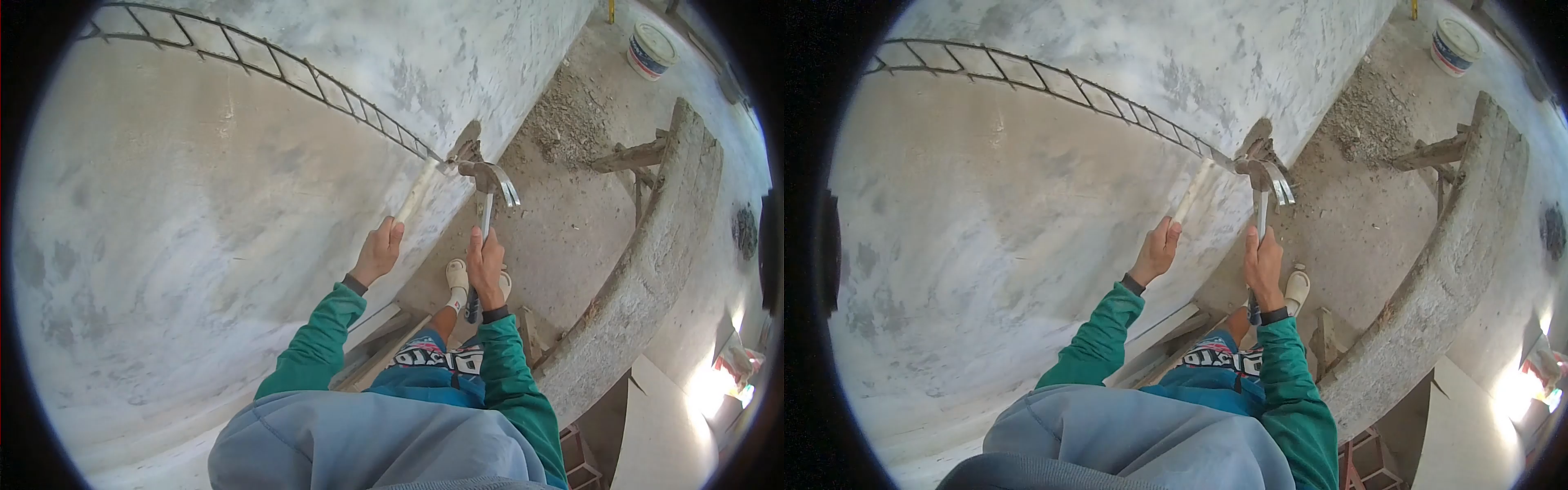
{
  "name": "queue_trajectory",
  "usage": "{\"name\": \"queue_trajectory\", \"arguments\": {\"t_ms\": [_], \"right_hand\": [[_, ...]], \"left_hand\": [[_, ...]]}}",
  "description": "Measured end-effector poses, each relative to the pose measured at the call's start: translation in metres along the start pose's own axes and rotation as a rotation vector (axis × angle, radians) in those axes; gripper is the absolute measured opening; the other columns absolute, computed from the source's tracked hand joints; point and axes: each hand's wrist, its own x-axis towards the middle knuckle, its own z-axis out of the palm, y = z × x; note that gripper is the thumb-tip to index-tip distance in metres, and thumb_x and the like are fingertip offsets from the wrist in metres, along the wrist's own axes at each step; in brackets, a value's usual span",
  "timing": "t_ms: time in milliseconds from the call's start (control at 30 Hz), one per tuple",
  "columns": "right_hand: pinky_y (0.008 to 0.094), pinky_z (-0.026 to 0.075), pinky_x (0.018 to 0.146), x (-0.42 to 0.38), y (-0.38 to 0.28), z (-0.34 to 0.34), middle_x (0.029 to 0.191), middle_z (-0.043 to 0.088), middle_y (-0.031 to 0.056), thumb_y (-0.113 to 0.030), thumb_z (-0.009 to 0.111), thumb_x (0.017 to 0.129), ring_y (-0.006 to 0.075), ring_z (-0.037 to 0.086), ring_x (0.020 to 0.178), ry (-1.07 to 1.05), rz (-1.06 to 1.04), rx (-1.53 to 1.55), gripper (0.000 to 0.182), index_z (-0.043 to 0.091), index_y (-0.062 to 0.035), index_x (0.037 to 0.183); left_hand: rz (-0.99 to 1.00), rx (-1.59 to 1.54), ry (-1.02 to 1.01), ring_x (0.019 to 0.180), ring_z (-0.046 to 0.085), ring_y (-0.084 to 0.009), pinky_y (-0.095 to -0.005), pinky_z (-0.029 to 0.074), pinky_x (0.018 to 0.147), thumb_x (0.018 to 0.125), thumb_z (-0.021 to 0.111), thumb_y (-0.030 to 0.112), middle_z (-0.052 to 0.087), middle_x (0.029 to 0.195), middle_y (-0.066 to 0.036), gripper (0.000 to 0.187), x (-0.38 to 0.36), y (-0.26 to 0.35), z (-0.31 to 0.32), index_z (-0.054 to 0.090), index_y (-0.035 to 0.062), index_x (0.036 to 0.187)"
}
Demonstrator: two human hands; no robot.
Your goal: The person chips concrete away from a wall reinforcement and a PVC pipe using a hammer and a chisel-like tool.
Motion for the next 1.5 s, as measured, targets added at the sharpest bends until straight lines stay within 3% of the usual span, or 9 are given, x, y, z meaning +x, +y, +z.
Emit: {"name": "queue_trajectory", "arguments": {"t_ms": [200, 467, 667, 900, 1100, 1167, 1300, 1367, 1500], "right_hand": [[0.0462, 0.04, 0.054, 0.005, -0.003, 0.017, 0.061, 0.054, 0.0208, -0.039, 0.045, 0.1, 0.0386, 0.056, 0.057, -0.024, -0.01, 0.173, 0.045, 0.051, 0.0032, 0.086], [0.0465, 0.039, 0.053, 0.009, -0.02, 0.02, 0.061, 0.054, 0.022, -0.038, 0.046, 0.1, 0.042, 0.056, 0.058, -0.04, -0.126, 0.139, 0.044, 0.051, 0.0033, 0.086], [0.0458, 0.039, 0.05, -0.006, -0.034, 0.037, 0.06, 0.054, 0.022, -0.032, 0.051, 0.099, 0.0436, 0.055, 0.056, 0.022, -0.297, 0.52, 0.037, 0.051, 0.0026, 0.086], [0.04, 0.041, 0.048, 0.045, -0.005, 0.05, 0.058, 0.053, 0.0162, -0.027, 0.054, 0.096, 0.0328, 0.053, 0.048, 0.184, -0.376, -0.015, 0.031, 0.053, 0.0021, 0.084], [0.0456, 0.041, 0.05, 0.009, -0.031, 0.053, 0.065, 0.057, 0.0265, -0.029, 0.057, 0.095, 0.0467, 0.055, 0.056, 0.154, -0.442, 0.822, 0.035, 0.055, 0.0058, 0.089], [0.0445, 0.04, 0.049, 0.028, -0.033, 0.054, 0.061, 0.056, 0.0234, -0.029, 0.056, 0.096, 0.0413, 0.053, 0.05, 0.081, -0.376, 0.144, 0.035, 0.055, 0.0056, 0.088], [0.0443, 0.041, 0.051, 0.056, -0.023, 0.034, 0.06, 0.054, 0.0223, -0.028, 0.055, 0.097, 0.0384, 0.054, 0.05, 0.084, -0.289, 0.058, 0.035, 0.055, 0.0055, 0.09], [0.037, 0.042, 0.047, 0.043, -0.018, 0.018, 0.057, 0.053, 0.0096, -0.036, 0.05, 0.1, 0.0176, 0.054, 0.05, 0.144, -0.165, 0.045, 0.04, 0.055, 0.0014, 0.089], [0.0324, 0.041, 0.043, 0.038, 0.011, 0.001, 0.056, 0.051, 0.0038, -0.042, 0.048, 0.101, 0.0133, 0.052, 0.047, 0.116, -0.083, 0.109, 0.043, 0.054, -0.0011, 0.087]], "left_hand": [[-0.096, -0.159, 0.094, 0.067, 0.054, -0.0483, -0.0484, 0.039, 0.057, 0.103, 0.039, 0.042, 0.052, 0.066, -0.026, 0.046, 0.009, 0.002, 0.009, 0.049, 0.0001, 0.086], [-0.252, -0.652, 0.004, 0.057, 0.043, -0.0087, -0.0275, 0.038, 0.052, 0.103, 0.038, 0.046, 0.044, 0.062, 0.003, 0.048, 0.021, 0.005, 0.014, 0.051, 0.0058, 0.079], [-0.261, -0.745, 0.036, 0.054, 0.04, -0.0065, -0.0245, 0.035, 0.05, 0.103, 0.038, 0.046, 0.042, 0.063, 0.005, 0.048, 0.022, 0.0, 0.026, 0.05, 0.008, 0.077], [-0.239, -0.73, -0.05, 0.045, 0.036, -0.0058, -0.0227, 0.03, 0.042, 0.102, 0.034, 0.055, 0.04, 0.056, 0.006, 0.053, 0.039, -0.01, 0.026, 0.049, 0.0108, 0.076], [-0.367, -0.889, -0.091, 0.04, 0.034, -0.0049, -0.022, 0.026, 0.036, 0.096, 0.04, 0.063, 0.04, 0.057, 0.007, 0.051, 0.027, -0.016, 0.028, 0.051, 0.0136, 0.093], [-0.407, -0.943, -0.122, 0.04, 0.032, -0.0047, -0.0217, 0.025, 0.036, 0.097, 0.039, 0.063, 0.038, 0.057, 0.007, 0.05, 0.028, -0.014, 0.024, 0.051, 0.014, 0.092], [-0.451, -1.846, -0.541, 0.038, 0.027, -0.005, -0.0219, 0.025, 0.035, 0.096, 0.038, 0.064, 0.03, 0.053, 0.007, 0.05, 0.033, 0.024, 0.007, 0.048, 0.0154, 0.086], [-0.494, -1.82, -0.46, 0.038, 0.025, -0.0046, -0.0216, 0.023, 0.034, 0.096, 0.039, 0.063, 0.028, 0.053, 0.008, 0.049, 0.033, 0.045, 0.012, 0.048, 0.0162, 0.087], [-0.547, -1.766, -0.657, 0.039, 0.025, -0.0039, -0.021, 0.025, 0.034, 0.098, 0.038, 0.059, 0.028, 0.054, 0.008, 0.044, 0.022, 0.014, 0.037, 0.049, 0.0167, 0.091]]}}
